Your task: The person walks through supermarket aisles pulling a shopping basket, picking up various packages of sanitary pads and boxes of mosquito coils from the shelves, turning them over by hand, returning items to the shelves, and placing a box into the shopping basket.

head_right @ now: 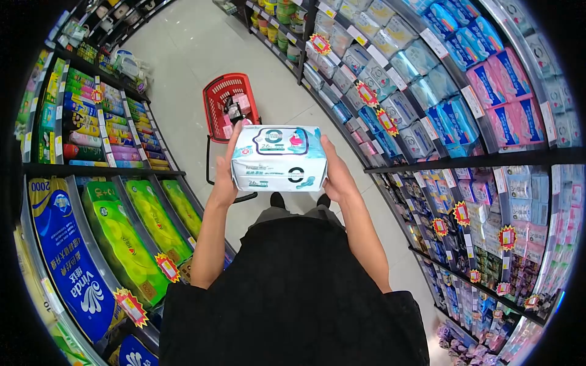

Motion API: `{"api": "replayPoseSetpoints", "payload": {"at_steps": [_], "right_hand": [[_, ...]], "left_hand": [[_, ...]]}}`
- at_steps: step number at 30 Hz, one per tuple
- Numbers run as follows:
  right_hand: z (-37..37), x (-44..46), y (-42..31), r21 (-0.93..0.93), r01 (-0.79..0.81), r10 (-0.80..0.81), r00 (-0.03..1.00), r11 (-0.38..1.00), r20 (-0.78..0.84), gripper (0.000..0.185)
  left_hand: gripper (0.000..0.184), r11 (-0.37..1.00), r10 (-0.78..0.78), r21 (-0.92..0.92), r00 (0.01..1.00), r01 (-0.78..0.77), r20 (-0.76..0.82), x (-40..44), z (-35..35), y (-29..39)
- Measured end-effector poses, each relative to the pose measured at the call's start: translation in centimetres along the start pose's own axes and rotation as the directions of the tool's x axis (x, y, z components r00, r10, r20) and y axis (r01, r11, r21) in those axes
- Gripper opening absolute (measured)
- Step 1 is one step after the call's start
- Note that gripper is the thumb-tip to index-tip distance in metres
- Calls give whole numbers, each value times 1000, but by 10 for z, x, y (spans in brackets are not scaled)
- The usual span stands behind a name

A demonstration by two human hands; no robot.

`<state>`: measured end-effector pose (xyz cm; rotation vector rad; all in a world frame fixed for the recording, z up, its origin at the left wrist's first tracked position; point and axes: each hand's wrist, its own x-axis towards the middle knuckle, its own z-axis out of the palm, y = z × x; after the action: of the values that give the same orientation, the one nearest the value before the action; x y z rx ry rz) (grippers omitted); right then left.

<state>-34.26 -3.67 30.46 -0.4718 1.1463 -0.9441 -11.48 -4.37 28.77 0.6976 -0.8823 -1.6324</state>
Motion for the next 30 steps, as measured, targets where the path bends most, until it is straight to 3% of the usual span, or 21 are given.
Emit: {"api": "replayPoseSetpoints", "payload": {"at_steps": [2, 4, 6, 7, 8, 10, 11, 12, 14, 24, 30], "right_hand": [[-17, 8, 2, 138, -15, 4, 997, 990, 78, 66], [-36, 6, -2, 124, 8, -11, 1000, 992, 19, 70], [-64, -5, -18, -220, -170, 207, 965, 961, 158, 70], [-71, -4, -18, -300, -155, 195, 975, 941, 109, 71], [-76, -6, -19, -293, -149, 188, 976, 945, 109, 71], [-74, -19, -24, -262, 49, -27, 996, 964, 88, 71], [-79, -19, -23, -203, 99, -84, 993, 974, 81, 69], [-82, -19, -25, -194, 104, -90, 993, 976, 81, 69], [-88, -21, -25, -163, 295, -291, 955, 941, 50, 66], [-104, -18, -31, -88, 263, -255, 963, 961, 91, 61], [-110, -15, -28, -120, 321, -306, 944, 939, 126, 77]], "left_hand": [[80, 896, -3, 439, 989, -62, 148, -2, 11, 9], [86, 847, -12, 529, 992, -58, 127, -2, 29, 7], [83, 930, -97, 357, 995, 90, 1, 6, 37, -5], [83, 927, -100, 364, 995, 90, 9, 9, 42, -9], [76, 948, -172, 262, 984, 180, -53, 14, 47, -12], [66, 938, -335, 34, 929, 344, -158, 19, 57, -18], [54, 943, -318, 45, 934, 329, -165, 20, 66, -20], [54, 942, -318, 54, 934, 331, -161, 23, 72, -20], [56, 906, -386, 96, 897, 413, -213, 25, 82, -24], [54, 907, -364, 128, 900, 401, -238, 35, 96, -32], [61, 887, -433, 73, 877, 456, -209, 40, 92, -20]]}}
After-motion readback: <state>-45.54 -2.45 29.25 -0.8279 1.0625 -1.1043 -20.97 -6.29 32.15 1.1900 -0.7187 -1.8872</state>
